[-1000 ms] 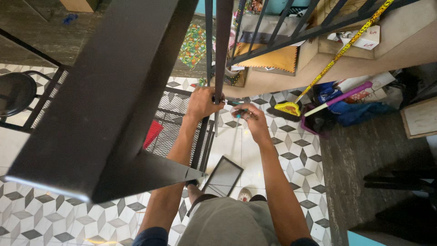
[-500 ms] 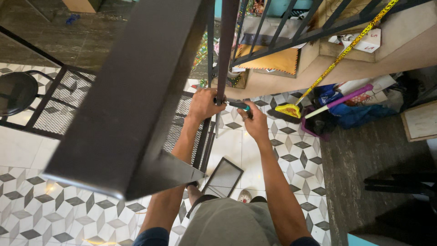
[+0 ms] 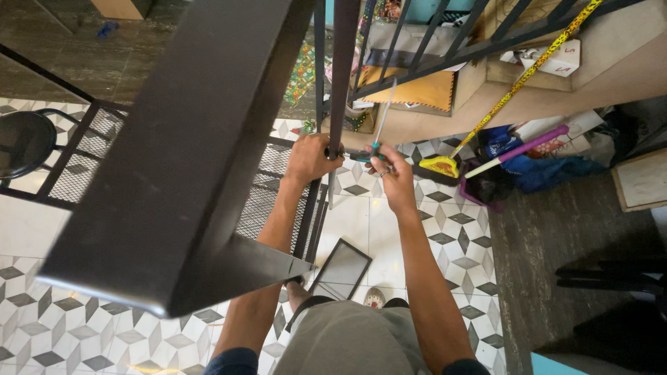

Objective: The person assembles a black metal mesh shelving unit using a screwdriver. They attach mesh panels to the frame, tighten screws at multiple joints, and place a red plastic bin on one of the shelves.

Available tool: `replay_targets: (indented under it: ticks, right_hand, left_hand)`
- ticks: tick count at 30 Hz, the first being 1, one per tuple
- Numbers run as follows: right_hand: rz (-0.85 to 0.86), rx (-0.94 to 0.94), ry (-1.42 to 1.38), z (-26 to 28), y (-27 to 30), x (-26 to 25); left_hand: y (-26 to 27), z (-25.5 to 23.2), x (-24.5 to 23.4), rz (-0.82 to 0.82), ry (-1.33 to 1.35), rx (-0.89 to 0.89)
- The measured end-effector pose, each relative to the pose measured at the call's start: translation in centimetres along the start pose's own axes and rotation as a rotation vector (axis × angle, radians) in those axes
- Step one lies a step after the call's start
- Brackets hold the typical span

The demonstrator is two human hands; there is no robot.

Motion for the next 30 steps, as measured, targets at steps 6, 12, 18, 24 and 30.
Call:
replay_targets:
  ticks: [6, 12, 18, 24, 30]
  right_hand:
    - [0.115, -0.034, 0.033, -0.5, 1.3, 0.3]
    - [0.097, 0.120, -0.285, -2.3, 1.5, 1.0]
    - [0.085, 0.090, 0.114, -0.3, 1.0, 2.1]
    - [0.230, 0.053, 0.534, 2.4, -1.6, 4.3]
    - [0.284, 0.237, 0.741, 0.3, -3.2, 4.3]
  left_hand:
    - [0.0, 0.1, 0.0, 0.026, 0.002, -0.028]
    - [0.0, 0.3, 0.1, 0.022, 0.031, -0.011]
    - [0.1, 0.3, 0.4, -0.030, -0.001, 0.052]
    - [-0.3, 1.1, 1.0, -0.002, -0.024, 0.027]
    - [-0.4, 1.4, 1.4, 0.019, -0.038, 0.009]
Point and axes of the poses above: each hand's wrist, its own y-axis away from the middle knuckle, its own x-axis out of the palm, z = x × y, the point moved 10 cm from there along -y, towards the middle knuckle, and after that the axes turned 7 degrees about -x, right-handed, at the moved point
